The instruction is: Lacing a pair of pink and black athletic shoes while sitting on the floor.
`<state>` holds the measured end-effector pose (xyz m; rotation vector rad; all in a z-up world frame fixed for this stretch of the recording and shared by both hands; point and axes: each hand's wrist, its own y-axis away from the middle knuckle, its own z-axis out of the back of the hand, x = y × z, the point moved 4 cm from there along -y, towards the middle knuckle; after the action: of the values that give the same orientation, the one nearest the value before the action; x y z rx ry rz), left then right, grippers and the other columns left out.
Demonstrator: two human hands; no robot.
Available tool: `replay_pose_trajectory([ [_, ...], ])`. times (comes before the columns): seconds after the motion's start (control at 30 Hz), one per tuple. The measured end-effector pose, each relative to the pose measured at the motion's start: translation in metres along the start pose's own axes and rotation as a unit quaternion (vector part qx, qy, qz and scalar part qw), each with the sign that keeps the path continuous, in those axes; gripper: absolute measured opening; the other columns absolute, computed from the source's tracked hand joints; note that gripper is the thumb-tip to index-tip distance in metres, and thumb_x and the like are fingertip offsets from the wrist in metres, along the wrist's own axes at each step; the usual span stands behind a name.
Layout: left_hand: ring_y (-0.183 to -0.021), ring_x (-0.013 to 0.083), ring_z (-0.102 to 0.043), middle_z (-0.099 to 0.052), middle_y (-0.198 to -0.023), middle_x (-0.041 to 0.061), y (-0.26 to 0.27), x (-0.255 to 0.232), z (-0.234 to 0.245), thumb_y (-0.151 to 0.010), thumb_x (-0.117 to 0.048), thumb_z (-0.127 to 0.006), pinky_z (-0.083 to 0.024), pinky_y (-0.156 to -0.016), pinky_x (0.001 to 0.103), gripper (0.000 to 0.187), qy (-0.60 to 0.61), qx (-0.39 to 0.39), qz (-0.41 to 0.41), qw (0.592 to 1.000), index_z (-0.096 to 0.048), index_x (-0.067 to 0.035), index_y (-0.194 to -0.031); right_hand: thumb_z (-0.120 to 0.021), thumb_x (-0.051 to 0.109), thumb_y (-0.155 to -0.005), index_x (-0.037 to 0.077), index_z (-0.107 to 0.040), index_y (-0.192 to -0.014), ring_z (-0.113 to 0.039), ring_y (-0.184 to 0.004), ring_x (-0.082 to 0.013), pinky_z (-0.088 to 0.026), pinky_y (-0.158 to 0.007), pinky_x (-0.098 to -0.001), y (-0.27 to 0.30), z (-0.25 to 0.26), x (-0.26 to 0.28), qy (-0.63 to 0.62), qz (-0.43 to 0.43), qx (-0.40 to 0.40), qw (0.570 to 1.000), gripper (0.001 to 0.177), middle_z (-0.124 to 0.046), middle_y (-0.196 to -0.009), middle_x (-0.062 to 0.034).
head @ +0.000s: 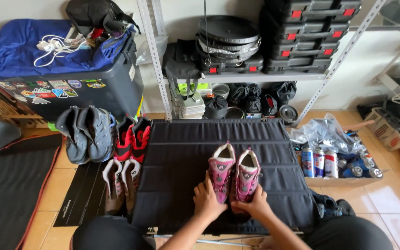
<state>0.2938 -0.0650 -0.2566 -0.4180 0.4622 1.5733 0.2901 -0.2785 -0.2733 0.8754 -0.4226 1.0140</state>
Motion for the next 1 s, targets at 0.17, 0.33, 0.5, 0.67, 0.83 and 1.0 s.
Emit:
replay_pose_trajectory([
  [0.17, -0.116, 0.0456, -0.046, -0.044, -0.134, 0.018, 0.005, 0.004, -0.005, -0.056, -0.041, -0.089, -0.046, -0.09, 0.064, 0.136, 0.061, -0.051, 0.016, 0.997, -0.008, -0.021, -0.164, -0.1, 0.049, -0.041, 0.017, -0.047, -0.141, -0.042, -0.136, -0.0293, -0.04, -0.115, -0.0394, -0.007, -0.002, -0.015, -0.048, 0.055, -0.032, 0.997, 0.118, -0.048, -0.134, -0.0191],
  [0.33, -0.121, 0.0442, -0.044, -0.039, -0.142, 0.017, 0.008, 0.008, 0.0, -0.058, -0.037, -0.09, -0.044, -0.093, 0.063, 0.133, 0.087, -0.105, 0.073, 0.988, -0.011, -0.026, -0.164, -0.095, 0.04, -0.053, 0.02, -0.049, -0.147, -0.045, -0.132, -0.0231, -0.041, -0.115, -0.0363, -0.008, 0.001, -0.012, -0.096, 0.082, -0.025, 0.992, 0.106, -0.048, -0.131, -0.0142],
  [0.5, -0.114, 0.0449, -0.047, -0.042, -0.139, 0.019, -0.009, 0.018, 0.033, -0.054, -0.035, -0.09, -0.045, -0.092, 0.063, 0.136, 0.056, -0.14, 0.113, 0.982, -0.011, -0.025, -0.164, -0.088, 0.028, -0.061, 0.009, -0.06, -0.138, -0.06, -0.107, -0.0182, -0.053, -0.095, -0.0322, 0.003, 0.005, 0.021, -0.19, 0.114, -0.005, 0.975, 0.084, -0.059, -0.119, -0.0118],
  [0.67, -0.11, 0.046, -0.047, -0.04, -0.14, 0.022, -0.026, 0.058, 0.045, -0.054, -0.038, -0.092, -0.045, -0.09, 0.064, 0.142, 0.011, -0.13, 0.157, 0.979, -0.006, -0.025, -0.165, -0.081, 0.037, -0.07, 0.019, -0.054, -0.145, -0.052, -0.121, -0.02, -0.044, -0.109, -0.0336, 0.011, 0.005, 0.041, -0.178, 0.046, 0.007, 0.983, 0.082, -0.045, -0.131, -0.0103],
  [0.83, -0.117, 0.0479, -0.045, -0.042, -0.138, 0.023, -0.031, 0.097, 0.038, -0.058, -0.042, -0.092, -0.043, -0.096, 0.065, 0.14, 0.028, -0.102, 0.231, 0.967, -0.004, -0.026, -0.165, -0.076, 0.048, -0.074, 0.013, -0.042, -0.15, -0.04, -0.137, -0.0219, -0.032, -0.118, -0.0349, -0.016, -0.015, 0.031, -0.111, 0.09, 0.016, 0.99, 0.091, -0.042, -0.141, -0.0135],
  [1.0, -0.118, 0.046, -0.045, -0.042, -0.135, 0.022, -0.041, 0.107, 0.046, -0.059, -0.034, -0.084, -0.043, -0.094, 0.058, 0.133, 0.009, -0.119, 0.21, 0.97, -0.008, -0.023, -0.167, -0.078, 0.058, -0.083, 0.012, -0.036, -0.149, -0.045, -0.139, -0.0471, -0.037, -0.118, -0.0567, 0.011, -0.019, 0.051, -0.066, 0.117, 0.054, 0.99, 0.092, -0.037, -0.146, -0.023],
])
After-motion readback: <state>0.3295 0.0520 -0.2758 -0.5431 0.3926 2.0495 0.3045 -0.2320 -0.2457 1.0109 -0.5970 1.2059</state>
